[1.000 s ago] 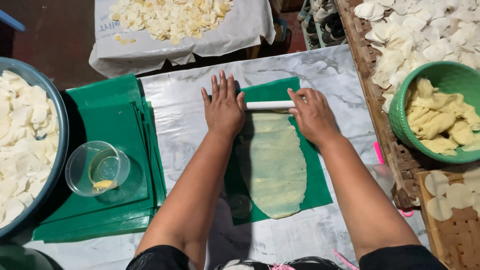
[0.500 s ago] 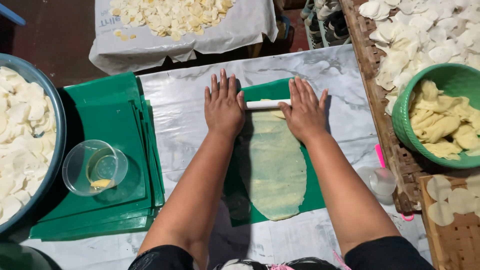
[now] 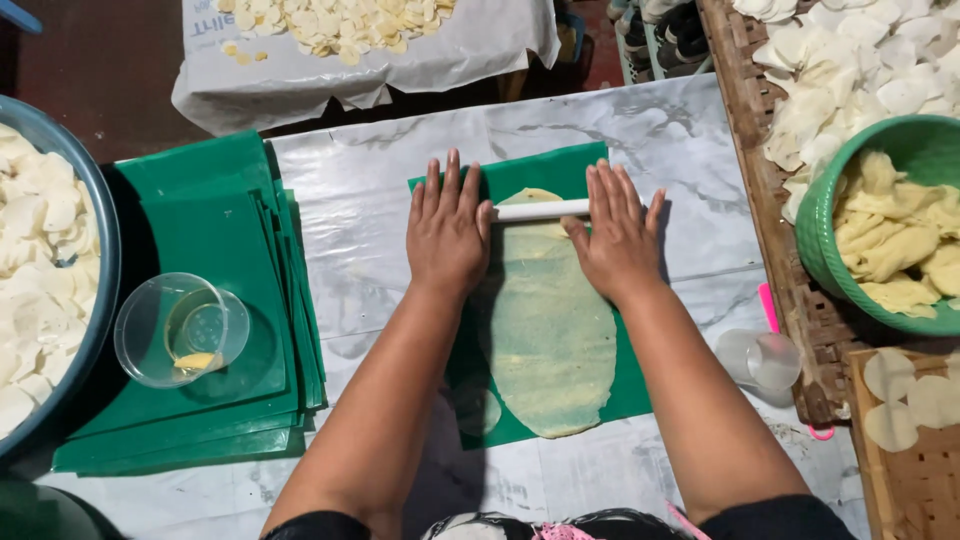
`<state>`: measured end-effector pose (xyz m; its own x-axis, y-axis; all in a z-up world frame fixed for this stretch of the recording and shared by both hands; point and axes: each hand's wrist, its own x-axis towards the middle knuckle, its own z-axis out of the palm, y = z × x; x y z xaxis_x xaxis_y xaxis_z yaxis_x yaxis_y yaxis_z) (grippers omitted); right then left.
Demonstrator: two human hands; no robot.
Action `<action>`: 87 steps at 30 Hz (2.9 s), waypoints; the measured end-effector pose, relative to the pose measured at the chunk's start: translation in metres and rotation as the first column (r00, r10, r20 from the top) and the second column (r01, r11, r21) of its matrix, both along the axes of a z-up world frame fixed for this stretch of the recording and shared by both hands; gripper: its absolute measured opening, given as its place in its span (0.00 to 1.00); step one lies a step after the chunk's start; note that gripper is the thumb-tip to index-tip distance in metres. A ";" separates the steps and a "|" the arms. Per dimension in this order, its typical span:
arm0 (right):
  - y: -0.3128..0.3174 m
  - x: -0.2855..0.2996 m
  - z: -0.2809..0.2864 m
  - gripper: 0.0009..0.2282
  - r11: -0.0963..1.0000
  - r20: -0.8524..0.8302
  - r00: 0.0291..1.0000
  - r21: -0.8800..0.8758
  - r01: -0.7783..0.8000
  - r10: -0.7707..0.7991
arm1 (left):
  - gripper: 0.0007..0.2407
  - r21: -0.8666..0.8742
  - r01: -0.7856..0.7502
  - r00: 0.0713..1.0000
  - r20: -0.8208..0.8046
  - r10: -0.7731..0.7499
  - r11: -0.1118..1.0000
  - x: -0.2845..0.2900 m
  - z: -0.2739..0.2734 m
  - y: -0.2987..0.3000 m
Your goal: Rolling out dough on a green mat using a rolling pin at a bakery workstation.
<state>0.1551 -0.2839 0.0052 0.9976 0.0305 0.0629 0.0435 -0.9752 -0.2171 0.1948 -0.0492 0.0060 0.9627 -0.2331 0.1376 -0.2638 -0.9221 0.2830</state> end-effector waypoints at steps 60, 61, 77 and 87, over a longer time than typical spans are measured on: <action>0.056 0.086 0.044 0.34 0.992 -0.124 0.988 -0.094 0.080 -0.091 | 0.28 0.005 -0.164 0.986 0.034 0.163 0.987 0.057 -0.006 0.011; 0.053 0.075 0.040 0.34 0.993 -0.116 0.989 -0.092 0.079 -0.090 | 0.28 0.004 -0.165 0.985 0.043 0.165 0.986 0.046 -0.001 0.012; 0.036 -0.065 -0.005 0.37 0.993 0.039 0.997 -0.105 -0.056 0.060 | 0.28 -0.011 -0.013 0.995 -0.098 0.012 1.000 -0.078 -0.005 0.025; 0.033 0.060 0.004 0.35 0.996 -0.141 0.989 -0.081 0.041 -0.052 | 0.27 -0.004 -0.083 0.990 -0.115 0.082 0.997 0.029 0.000 0.012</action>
<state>0.2149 -0.2509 0.0094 0.9966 -0.0170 -0.0807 -0.0283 -0.9895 -0.1414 0.2235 -0.0373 0.0056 0.9881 -0.1517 0.0270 -0.1524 -0.9368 0.3149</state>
